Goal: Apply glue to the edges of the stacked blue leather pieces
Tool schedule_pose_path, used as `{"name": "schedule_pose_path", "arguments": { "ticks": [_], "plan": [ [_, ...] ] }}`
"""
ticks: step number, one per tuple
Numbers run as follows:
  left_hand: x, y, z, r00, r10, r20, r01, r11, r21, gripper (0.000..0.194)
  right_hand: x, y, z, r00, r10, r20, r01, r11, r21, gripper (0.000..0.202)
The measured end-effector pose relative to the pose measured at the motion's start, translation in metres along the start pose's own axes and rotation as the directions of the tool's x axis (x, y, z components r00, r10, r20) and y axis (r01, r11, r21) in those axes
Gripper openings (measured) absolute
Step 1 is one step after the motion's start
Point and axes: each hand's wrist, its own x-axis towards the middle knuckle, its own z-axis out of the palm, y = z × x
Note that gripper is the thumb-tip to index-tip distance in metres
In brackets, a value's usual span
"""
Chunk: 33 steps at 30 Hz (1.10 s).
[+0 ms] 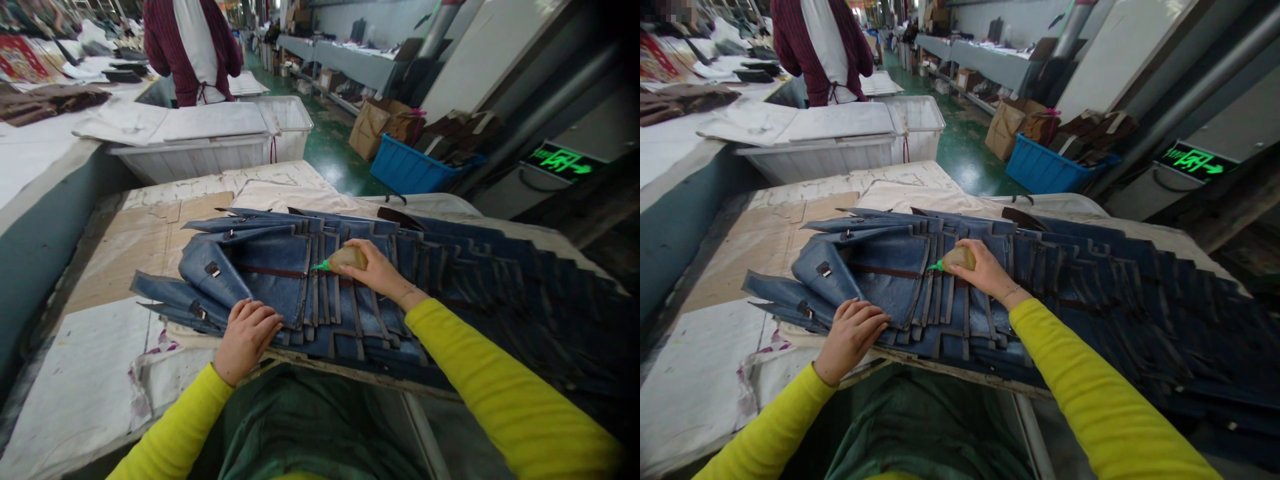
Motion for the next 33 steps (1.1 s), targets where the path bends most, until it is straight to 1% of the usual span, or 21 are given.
{"name": "schedule_pose_path", "arguments": {
  "ticks": [8,18,21,25,27,29,31,33],
  "plan": [
    [0.001,0.001,-0.001,1.000,-0.012,0.003,0.012,1.000,-0.014,0.019,0.022,0.018,0.009,0.998,-0.037,-0.042,0.035,0.999,-0.038,0.046],
    [0.001,0.001,0.000,1.000,-0.019,0.000,0.019,0.999,-0.040,0.019,0.047,0.034,0.016,0.976,-0.113,-0.185,0.093,0.989,-0.112,0.046],
    [0.002,0.002,0.000,1.000,-0.021,0.005,0.022,0.999,-0.043,0.019,0.054,0.035,0.017,0.970,-0.102,-0.222,0.077,0.990,-0.118,0.046],
    [0.002,0.002,-0.001,1.000,-0.024,0.001,0.024,0.999,-0.043,0.019,0.058,0.033,0.017,0.968,-0.074,-0.240,0.047,0.992,-0.115,0.047],
    [0.002,0.002,0.000,1.000,-0.024,-0.007,0.024,0.999,-0.041,0.019,0.055,0.033,0.017,0.970,-0.065,-0.234,0.040,0.993,-0.107,0.047],
    [0.002,0.002,0.000,1.000,-0.023,-0.010,0.023,0.999,-0.042,0.019,0.048,0.033,0.017,0.980,-0.045,-0.194,0.029,0.996,-0.086,0.047],
    [0.002,0.002,0.000,1.000,-0.023,-0.008,0.022,0.999,-0.043,0.019,0.042,0.034,0.015,0.991,-0.005,-0.131,-0.002,0.999,-0.051,0.047],
    [0.002,0.002,0.000,1.000,-0.022,-0.003,0.022,0.999,-0.042,0.020,0.038,0.035,0.012,0.994,0.049,-0.102,-0.051,0.999,-0.016,0.048]
  ]
}}
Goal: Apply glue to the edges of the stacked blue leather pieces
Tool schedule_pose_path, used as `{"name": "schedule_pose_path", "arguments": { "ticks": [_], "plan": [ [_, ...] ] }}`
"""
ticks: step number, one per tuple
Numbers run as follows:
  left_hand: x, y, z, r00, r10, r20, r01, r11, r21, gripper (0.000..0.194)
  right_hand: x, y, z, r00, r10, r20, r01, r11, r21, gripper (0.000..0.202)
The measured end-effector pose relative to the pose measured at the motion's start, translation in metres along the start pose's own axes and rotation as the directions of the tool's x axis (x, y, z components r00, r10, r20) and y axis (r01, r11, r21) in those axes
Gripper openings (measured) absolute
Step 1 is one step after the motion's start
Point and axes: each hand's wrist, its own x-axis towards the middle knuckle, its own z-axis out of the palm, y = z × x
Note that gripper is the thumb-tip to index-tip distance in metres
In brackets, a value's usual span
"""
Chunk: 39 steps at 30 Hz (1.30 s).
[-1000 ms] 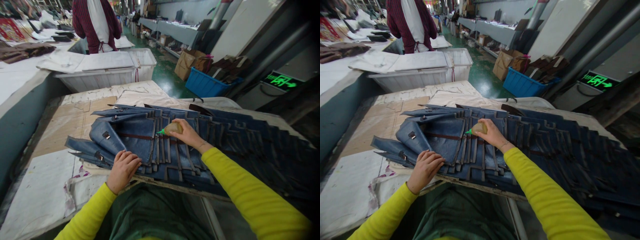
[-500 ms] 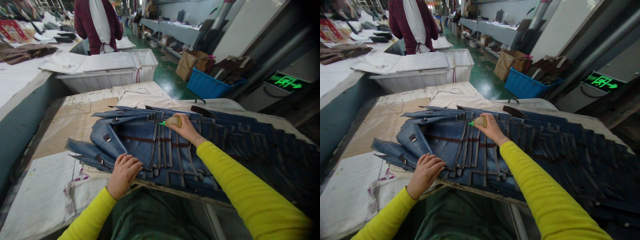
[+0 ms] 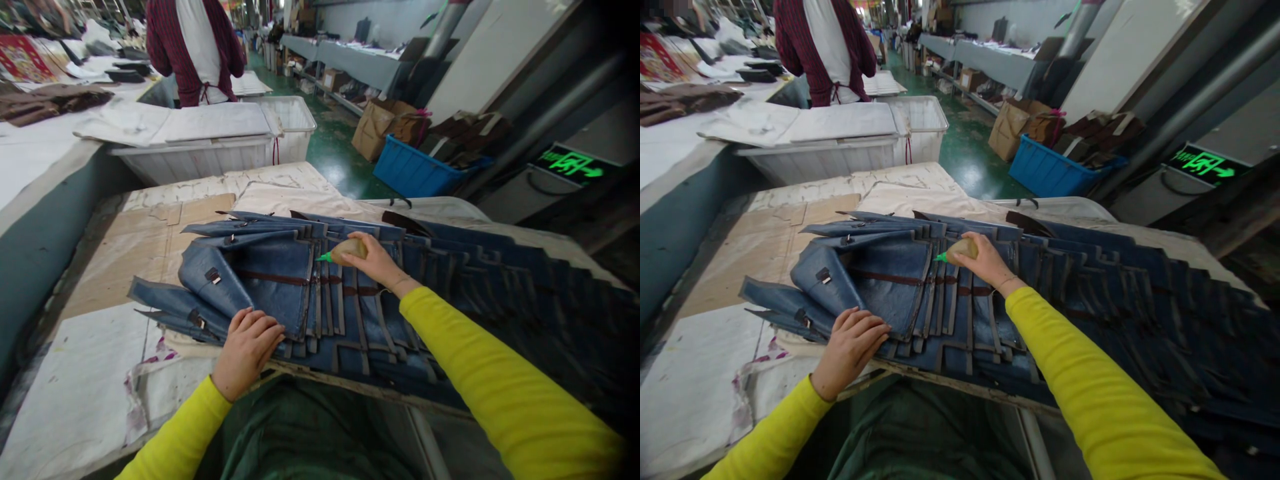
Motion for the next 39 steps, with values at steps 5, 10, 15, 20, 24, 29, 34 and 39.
{"name": "schedule_pose_path", "arguments": {
  "ticks": [5,10,15,20,24,29,34,39],
  "plan": [
    [0.000,0.000,-0.001,1.000,-0.001,0.002,0.001,1.000,-0.001,0.020,0.007,0.008,-0.011,0.985,0.079,-0.153,-0.082,0.997,-0.014,0.051],
    [0.000,0.000,-0.001,1.000,-0.002,-0.001,0.002,1.000,-0.004,0.019,0.017,0.016,-0.015,0.981,0.020,-0.195,-0.035,0.997,-0.072,0.049],
    [0.000,0.000,0.000,1.000,-0.001,0.001,0.001,1.000,0.011,0.020,0.018,0.018,-0.011,0.984,0.005,-0.176,-0.020,0.996,-0.085,0.050],
    [0.000,0.000,0.000,1.000,-0.002,0.001,0.002,1.000,0.017,0.020,0.010,0.018,-0.012,0.994,0.032,-0.100,-0.039,0.997,-0.071,0.049],
    [0.000,0.000,0.001,1.000,0.002,0.003,-0.002,1.000,0.024,0.020,-0.001,0.016,-0.017,0.997,0.071,0.030,-0.070,0.997,-0.031,0.047],
    [-0.001,0.000,0.001,1.000,0.007,-0.010,-0.006,1.000,0.020,0.019,-0.004,0.013,-0.020,0.984,0.143,0.106,-0.146,0.989,0.020,0.048],
    [0.000,0.001,-0.001,1.000,-0.002,-0.004,0.003,1.000,0.022,0.019,0.000,0.014,-0.016,0.993,0.118,-0.010,-0.118,0.992,-0.043,0.053],
    [0.000,0.002,-0.001,1.000,-0.003,-0.001,0.003,1.000,0.023,0.020,-0.006,0.008,-0.021,0.981,0.172,0.088,-0.172,0.985,-0.012,0.051]
  ]
}}
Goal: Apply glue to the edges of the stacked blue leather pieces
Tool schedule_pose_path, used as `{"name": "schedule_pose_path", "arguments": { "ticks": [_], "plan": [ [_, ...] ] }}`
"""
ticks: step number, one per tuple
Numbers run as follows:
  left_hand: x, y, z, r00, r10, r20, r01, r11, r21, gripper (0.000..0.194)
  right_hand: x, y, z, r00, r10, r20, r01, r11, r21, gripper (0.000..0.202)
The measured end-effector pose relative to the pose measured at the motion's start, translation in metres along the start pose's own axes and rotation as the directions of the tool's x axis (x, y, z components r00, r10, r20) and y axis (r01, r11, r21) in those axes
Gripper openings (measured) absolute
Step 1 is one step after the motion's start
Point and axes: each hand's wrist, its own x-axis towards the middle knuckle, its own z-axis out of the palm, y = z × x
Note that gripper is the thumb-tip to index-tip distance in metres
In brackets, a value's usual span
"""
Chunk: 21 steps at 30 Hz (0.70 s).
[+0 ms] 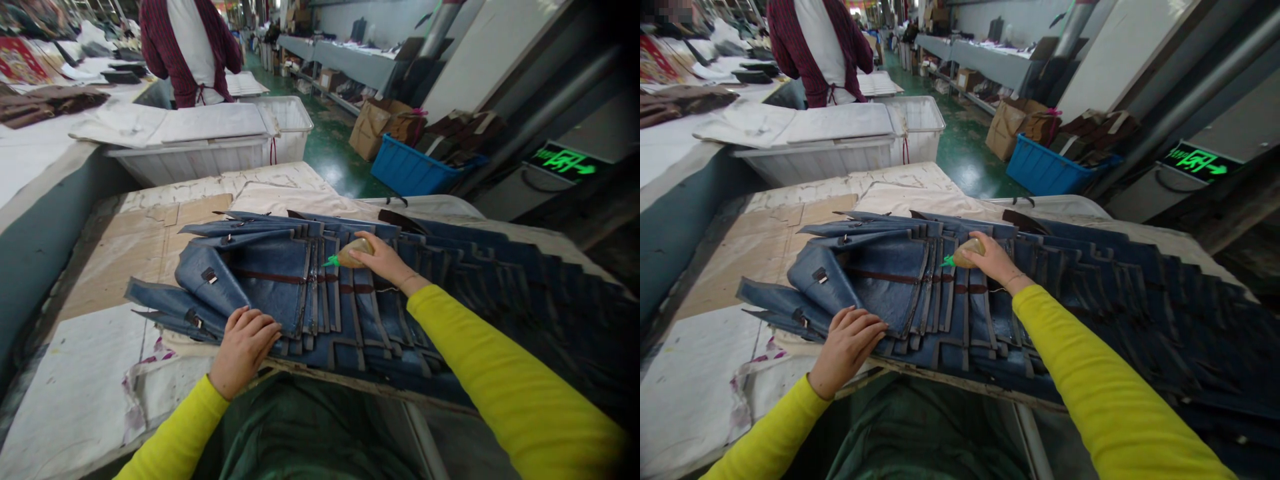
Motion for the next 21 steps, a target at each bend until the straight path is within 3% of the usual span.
{"name": "schedule_pose_path", "arguments": {
  "ticks": [7,14,21],
  "plan": [
    [-0.001,-0.001,0.001,1.000,0.003,0.020,-0.003,1.000,0.009,0.019,-0.014,-0.016,-0.013,0.987,0.086,0.138,-0.097,0.993,0.074,0.048],
    [-0.002,-0.002,0.001,1.000,0.022,0.000,-0.022,1.000,0.017,0.020,-0.019,-0.018,-0.014,0.996,0.005,0.093,-0.010,0.999,0.049,0.048],
    [-0.001,-0.002,0.001,0.999,0.035,-0.010,-0.034,0.999,0.036,0.019,-0.043,-0.016,-0.016,0.987,-0.013,0.161,-0.005,0.994,0.107,0.048]
  ]
}}
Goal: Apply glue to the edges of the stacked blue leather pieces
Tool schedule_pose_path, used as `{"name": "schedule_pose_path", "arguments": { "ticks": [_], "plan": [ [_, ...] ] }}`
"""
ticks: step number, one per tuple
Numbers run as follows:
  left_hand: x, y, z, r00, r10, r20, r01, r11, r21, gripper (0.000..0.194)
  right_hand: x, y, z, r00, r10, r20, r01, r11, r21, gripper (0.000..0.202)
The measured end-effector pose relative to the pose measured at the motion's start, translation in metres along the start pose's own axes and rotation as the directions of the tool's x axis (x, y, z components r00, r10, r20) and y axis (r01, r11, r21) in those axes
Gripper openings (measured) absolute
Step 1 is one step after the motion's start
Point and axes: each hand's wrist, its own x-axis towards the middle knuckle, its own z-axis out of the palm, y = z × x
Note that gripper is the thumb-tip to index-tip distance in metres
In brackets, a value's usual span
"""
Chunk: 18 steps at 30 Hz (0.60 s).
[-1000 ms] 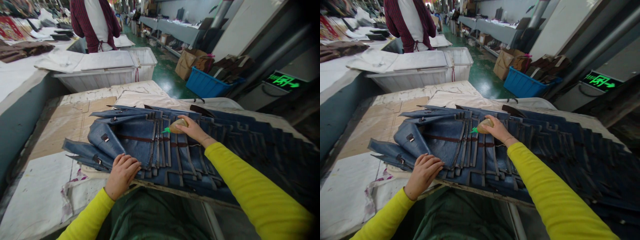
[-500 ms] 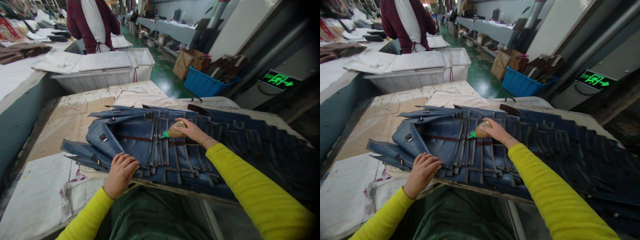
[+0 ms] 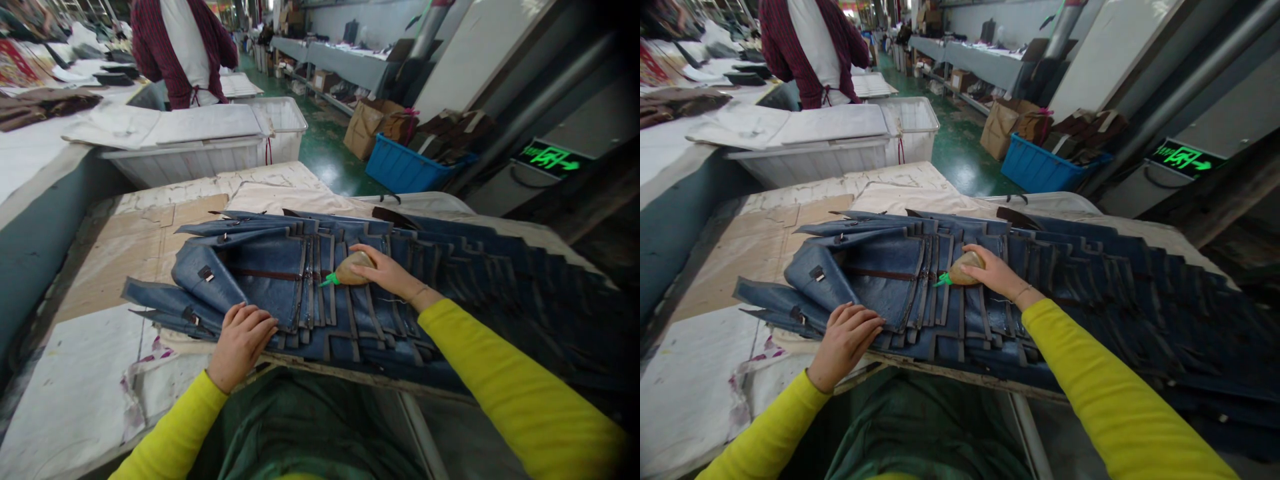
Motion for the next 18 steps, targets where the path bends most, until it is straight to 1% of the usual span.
{"name": "schedule_pose_path", "arguments": {
  "ticks": [4,6,10,14,18],
  "plan": [
    [0.000,-0.001,0.001,1.000,0.015,-0.010,-0.015,1.000,0.010,0.020,-0.012,-0.003,-0.001,0.997,0.007,0.077,-0.010,0.999,0.039,0.048],
    [0.000,-0.001,0.001,1.000,0.013,-0.009,-0.013,1.000,0.009,0.020,-0.014,-0.005,-0.002,0.997,0.010,0.076,-0.012,0.999,0.036,0.048],
    [0.000,0.000,0.000,1.000,0.010,-0.009,-0.010,1.000,0.011,0.019,-0.016,-0.007,-0.001,1.000,0.022,0.021,-0.023,1.000,0.020,0.049],
    [-0.001,0.000,0.000,1.000,0.021,-0.014,-0.020,0.999,0.027,0.020,-0.027,-0.009,-0.001,0.998,0.012,0.059,-0.015,0.999,0.052,0.048],
    [-0.001,0.000,0.001,0.999,0.025,-0.025,-0.025,0.999,0.035,0.020,-0.042,-0.017,-0.004,0.994,0.013,0.112,-0.022,0.996,0.084,0.049]
  ]
}}
